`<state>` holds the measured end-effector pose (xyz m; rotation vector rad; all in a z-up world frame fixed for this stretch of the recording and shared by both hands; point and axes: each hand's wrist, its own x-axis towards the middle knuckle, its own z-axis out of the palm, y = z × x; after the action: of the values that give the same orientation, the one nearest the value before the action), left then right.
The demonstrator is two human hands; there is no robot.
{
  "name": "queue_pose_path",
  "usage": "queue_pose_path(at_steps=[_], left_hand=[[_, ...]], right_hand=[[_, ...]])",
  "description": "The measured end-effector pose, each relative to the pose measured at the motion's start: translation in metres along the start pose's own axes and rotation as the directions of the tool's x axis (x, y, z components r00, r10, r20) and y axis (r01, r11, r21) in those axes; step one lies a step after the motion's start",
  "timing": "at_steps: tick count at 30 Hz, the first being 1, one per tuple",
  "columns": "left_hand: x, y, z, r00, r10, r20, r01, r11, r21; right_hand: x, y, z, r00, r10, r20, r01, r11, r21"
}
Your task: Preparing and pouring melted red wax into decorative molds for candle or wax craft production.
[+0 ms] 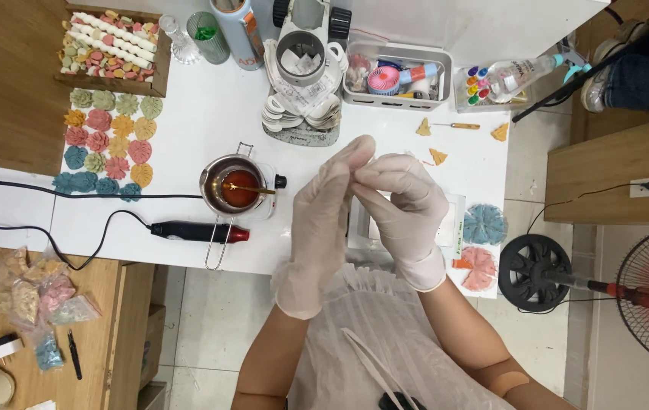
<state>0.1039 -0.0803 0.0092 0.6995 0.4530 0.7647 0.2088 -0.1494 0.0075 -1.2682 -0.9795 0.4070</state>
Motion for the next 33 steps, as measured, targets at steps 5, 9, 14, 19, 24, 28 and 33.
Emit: queue_pose_path(at_steps=[5, 9, 14, 19, 24, 28, 33], left_hand=[[0.014, -0.001, 0.021, 0.994, -0.099, 0.052, 0.102, 0.993, -0.067], [0.021, 0.000, 0.020, 0.982, -0.173, 0.077, 0.178, 0.982, -0.065], [0.024, 0.005, 0.020, 0.974, -0.218, 0.069, 0.201, 0.960, 0.197], [0.023, -0.003, 0.017, 0.983, -0.155, 0.100, 0.120, 0.949, 0.293], [0.024, -0.021, 0.014, 0.985, -0.137, 0.104, 0.107, 0.962, 0.252], [0.021, -0.022, 0.023, 0.987, -0.081, 0.138, 0.035, 0.951, 0.306], [0.031, -0.058, -0.014, 0.973, -0.208, 0.101, 0.131, 0.855, 0.502]], right_hand=[[0.009, -0.005, -0.011, 0.990, -0.111, -0.085, 0.089, 0.970, -0.224], [0.016, -0.017, -0.027, 0.971, 0.235, -0.051, -0.240, 0.961, -0.134], [0.019, -0.001, -0.045, 0.943, 0.333, -0.014, -0.332, 0.942, 0.055], [0.020, -0.002, -0.048, 0.859, 0.510, 0.045, -0.512, 0.852, 0.106], [0.011, 0.006, -0.050, 0.893, 0.442, 0.084, -0.449, 0.885, 0.118], [0.011, -0.002, -0.053, 0.905, 0.412, 0.101, -0.421, 0.903, 0.089], [0.008, 0.003, -0.094, 0.891, 0.453, -0.040, -0.448, 0.890, 0.089]])
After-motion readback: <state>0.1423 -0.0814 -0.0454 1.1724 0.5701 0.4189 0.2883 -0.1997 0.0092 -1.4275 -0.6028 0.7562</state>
